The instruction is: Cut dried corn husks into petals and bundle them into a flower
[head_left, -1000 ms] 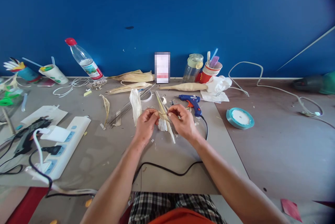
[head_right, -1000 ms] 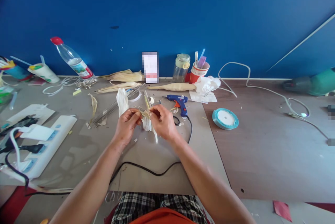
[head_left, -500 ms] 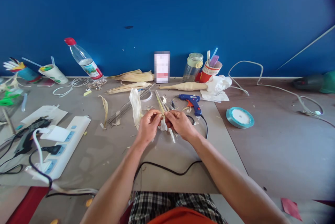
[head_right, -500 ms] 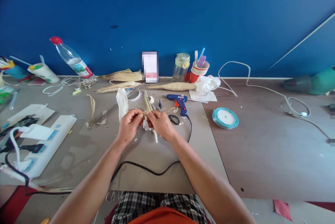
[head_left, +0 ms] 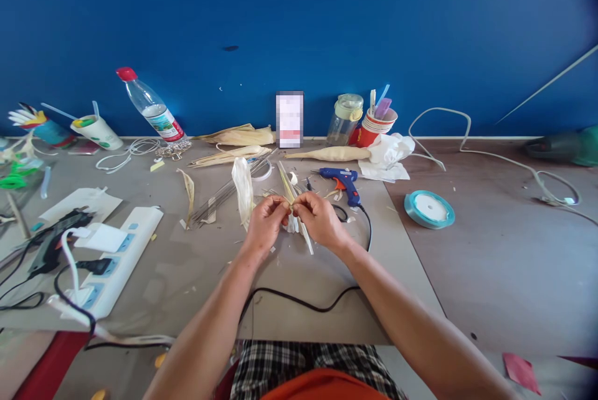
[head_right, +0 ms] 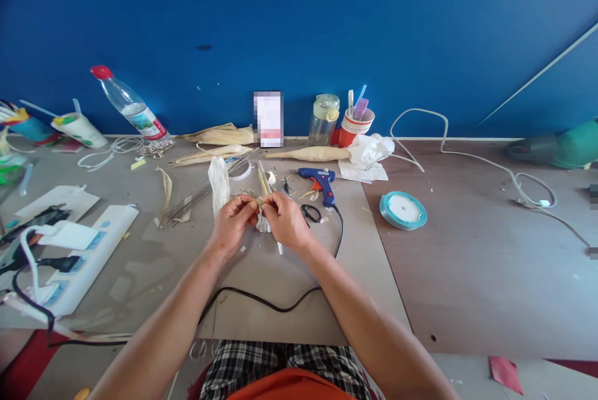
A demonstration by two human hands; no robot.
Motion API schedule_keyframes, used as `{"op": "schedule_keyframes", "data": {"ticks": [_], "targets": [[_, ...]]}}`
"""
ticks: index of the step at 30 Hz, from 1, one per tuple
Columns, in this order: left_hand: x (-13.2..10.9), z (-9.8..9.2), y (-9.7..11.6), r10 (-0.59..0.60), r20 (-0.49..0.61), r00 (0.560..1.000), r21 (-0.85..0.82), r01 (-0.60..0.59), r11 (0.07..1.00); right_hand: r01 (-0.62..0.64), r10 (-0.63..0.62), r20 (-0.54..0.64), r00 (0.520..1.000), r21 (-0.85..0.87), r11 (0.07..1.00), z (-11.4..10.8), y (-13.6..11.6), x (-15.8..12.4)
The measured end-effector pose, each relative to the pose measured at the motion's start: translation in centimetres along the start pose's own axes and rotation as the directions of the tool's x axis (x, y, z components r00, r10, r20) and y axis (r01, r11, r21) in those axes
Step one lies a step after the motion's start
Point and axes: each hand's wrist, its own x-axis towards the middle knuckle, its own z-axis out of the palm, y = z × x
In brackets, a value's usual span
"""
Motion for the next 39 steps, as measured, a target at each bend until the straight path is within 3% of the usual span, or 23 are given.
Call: {"op": "schedule_keyframes", "data": {"ticks": [6,16,20,25,34,39], "targets": [[0.13,-0.12,-0.09,-0.048,-0.001,0.999,-0.089,0.048,0.995,0.085,-0.089,-0.034,0.995,-0.090,0.992,-0.06,0.18,-0.03],[0.28,-0.52,0.35,-0.044,-0.053,0.998,-0.202,0.032,0.979,0.081,-0.080,-0.152,0.985,0.004,0.997,-0.77,0.42,0.29],[0.35,-0.65,0.15,-0.026,-0.057,0.998,-0.199,0.014,0.980,0.021,-0.007,-0.123,0.992,0.117,0.993,-0.82,0.19,0.31],[0.33,-0.58,0.03,-0.029,-0.049,0.998,-0.177,0.019,0.984,0.026,-0.016,-0.072,0.997,0.140,0.990,-0.78,0.09,0.17],[0.20,-0.22,0.36,-0.031,-0.054,0.998,-0.164,0.022,0.986,0.129,-0.130,-0.055,0.990,-0.023,0.991,-0.31,0.34,-0.14],[0.23,-0.21,0.34,-0.029,-0.056,0.998,-0.162,0.020,0.987,0.124,-0.128,-0.050,0.991,-0.079,0.989,-0.23,0.58,-0.06]]}}
